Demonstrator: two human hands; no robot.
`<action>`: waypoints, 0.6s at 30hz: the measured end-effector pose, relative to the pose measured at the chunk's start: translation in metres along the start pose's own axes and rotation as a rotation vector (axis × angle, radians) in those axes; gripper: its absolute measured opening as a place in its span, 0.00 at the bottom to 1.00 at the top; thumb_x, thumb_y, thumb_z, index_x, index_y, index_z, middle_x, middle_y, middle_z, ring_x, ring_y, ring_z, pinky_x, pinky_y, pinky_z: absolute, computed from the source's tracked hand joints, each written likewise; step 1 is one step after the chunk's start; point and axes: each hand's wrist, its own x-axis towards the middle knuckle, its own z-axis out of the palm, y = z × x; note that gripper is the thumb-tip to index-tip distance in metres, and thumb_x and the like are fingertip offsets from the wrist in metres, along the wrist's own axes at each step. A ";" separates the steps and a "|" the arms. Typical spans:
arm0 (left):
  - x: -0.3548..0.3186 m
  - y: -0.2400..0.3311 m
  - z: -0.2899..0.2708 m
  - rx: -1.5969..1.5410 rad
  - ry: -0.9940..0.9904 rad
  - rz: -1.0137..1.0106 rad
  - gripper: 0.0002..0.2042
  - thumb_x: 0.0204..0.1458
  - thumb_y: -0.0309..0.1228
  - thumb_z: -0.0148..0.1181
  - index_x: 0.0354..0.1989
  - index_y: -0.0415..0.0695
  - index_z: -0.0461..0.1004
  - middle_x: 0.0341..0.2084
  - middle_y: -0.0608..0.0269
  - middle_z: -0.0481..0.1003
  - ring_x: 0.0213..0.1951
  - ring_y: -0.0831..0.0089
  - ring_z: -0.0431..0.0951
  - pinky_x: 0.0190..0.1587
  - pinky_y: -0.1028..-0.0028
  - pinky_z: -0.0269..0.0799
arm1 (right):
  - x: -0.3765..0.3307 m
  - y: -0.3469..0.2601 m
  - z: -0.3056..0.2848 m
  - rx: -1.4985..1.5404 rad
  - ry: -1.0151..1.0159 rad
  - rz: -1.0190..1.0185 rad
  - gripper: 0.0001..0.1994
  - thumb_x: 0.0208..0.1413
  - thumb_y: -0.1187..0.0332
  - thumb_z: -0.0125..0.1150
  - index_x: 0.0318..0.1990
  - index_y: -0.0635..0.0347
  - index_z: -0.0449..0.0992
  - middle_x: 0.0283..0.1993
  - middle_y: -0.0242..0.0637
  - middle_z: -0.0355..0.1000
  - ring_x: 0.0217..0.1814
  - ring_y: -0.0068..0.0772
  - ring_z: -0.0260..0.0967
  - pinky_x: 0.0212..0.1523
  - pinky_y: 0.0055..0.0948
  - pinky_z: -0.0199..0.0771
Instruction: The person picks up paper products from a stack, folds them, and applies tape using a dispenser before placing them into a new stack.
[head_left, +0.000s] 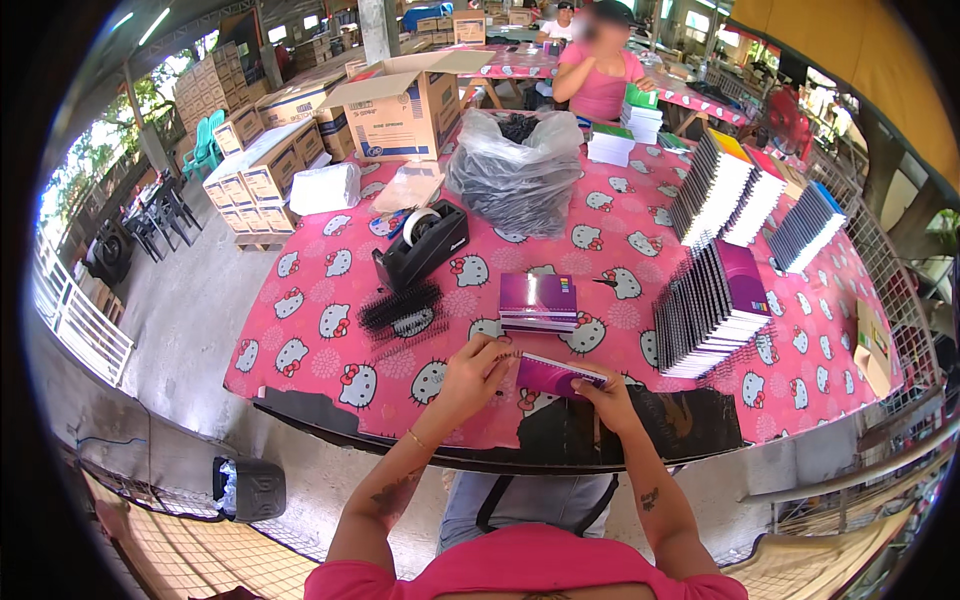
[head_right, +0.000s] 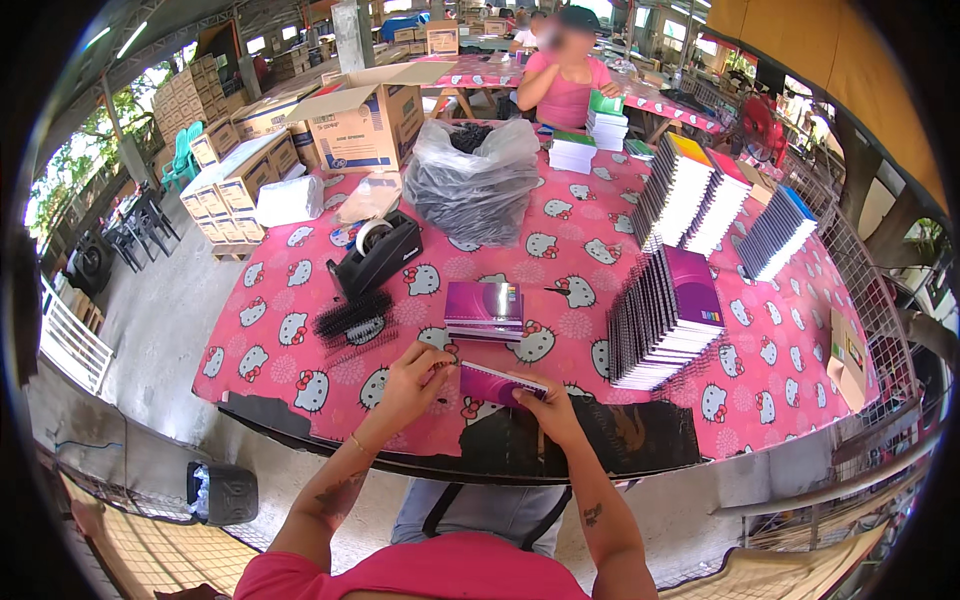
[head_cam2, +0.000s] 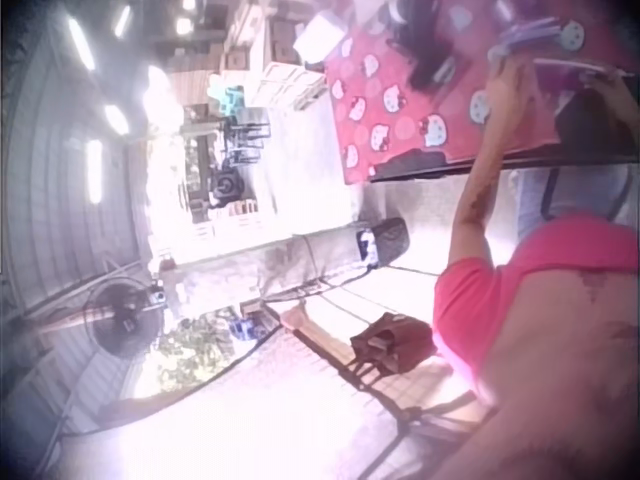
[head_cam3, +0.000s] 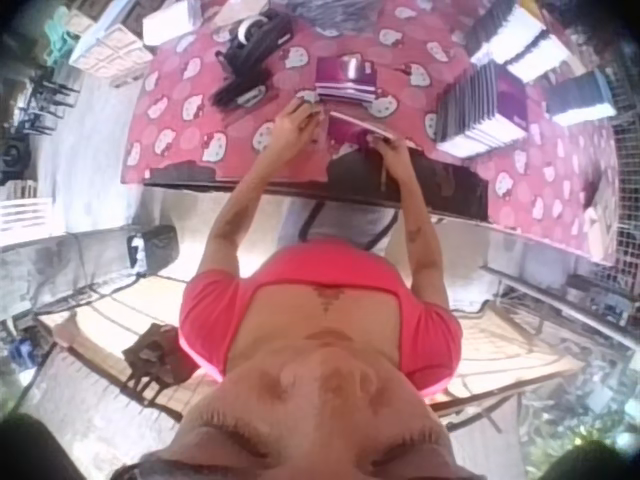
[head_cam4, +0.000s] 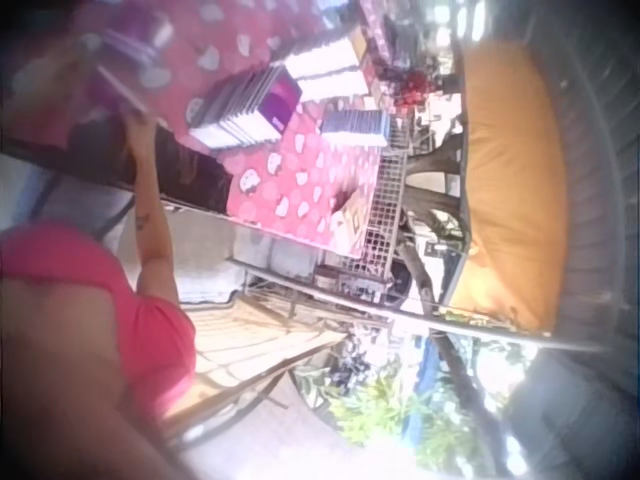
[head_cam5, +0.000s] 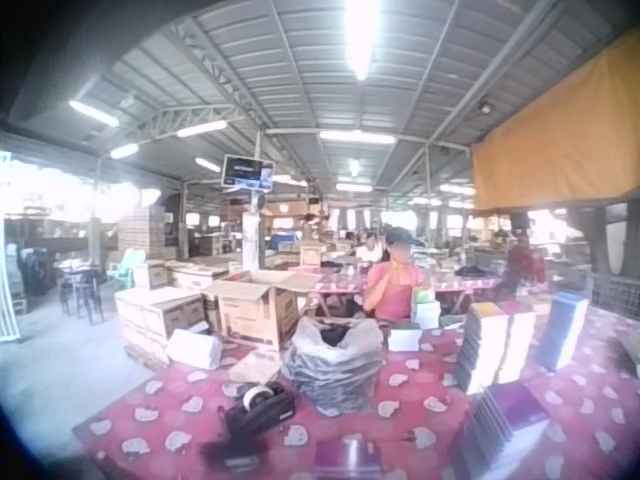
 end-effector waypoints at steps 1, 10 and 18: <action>0.001 0.002 -0.002 0.000 -0.020 0.007 0.08 0.53 0.23 0.65 0.42 0.43 0.78 0.37 0.56 0.76 0.33 0.56 0.79 0.35 0.63 0.76 | -0.001 -0.003 0.002 0.008 0.003 0.007 0.16 0.60 0.74 0.65 0.56 0.63 0.78 0.50 0.31 0.79 0.51 0.21 0.72 0.57 0.25 0.70; 0.008 -0.002 -0.009 -0.064 -0.185 -0.047 0.08 0.55 0.25 0.66 0.43 0.40 0.80 0.30 0.56 0.77 0.28 0.63 0.76 0.31 0.70 0.71 | -0.001 -0.002 -0.001 0.005 -0.070 -0.002 0.16 0.62 0.73 0.63 0.56 0.63 0.78 0.52 0.33 0.78 0.54 0.23 0.71 0.59 0.26 0.67; 0.005 0.001 -0.002 -0.107 -0.103 -0.081 0.06 0.55 0.26 0.66 0.40 0.41 0.81 0.29 0.56 0.76 0.27 0.62 0.76 0.29 0.68 0.71 | 0.000 -0.005 0.002 0.053 -0.047 0.030 0.16 0.62 0.72 0.62 0.57 0.63 0.77 0.51 0.31 0.78 0.54 0.22 0.70 0.59 0.26 0.67</action>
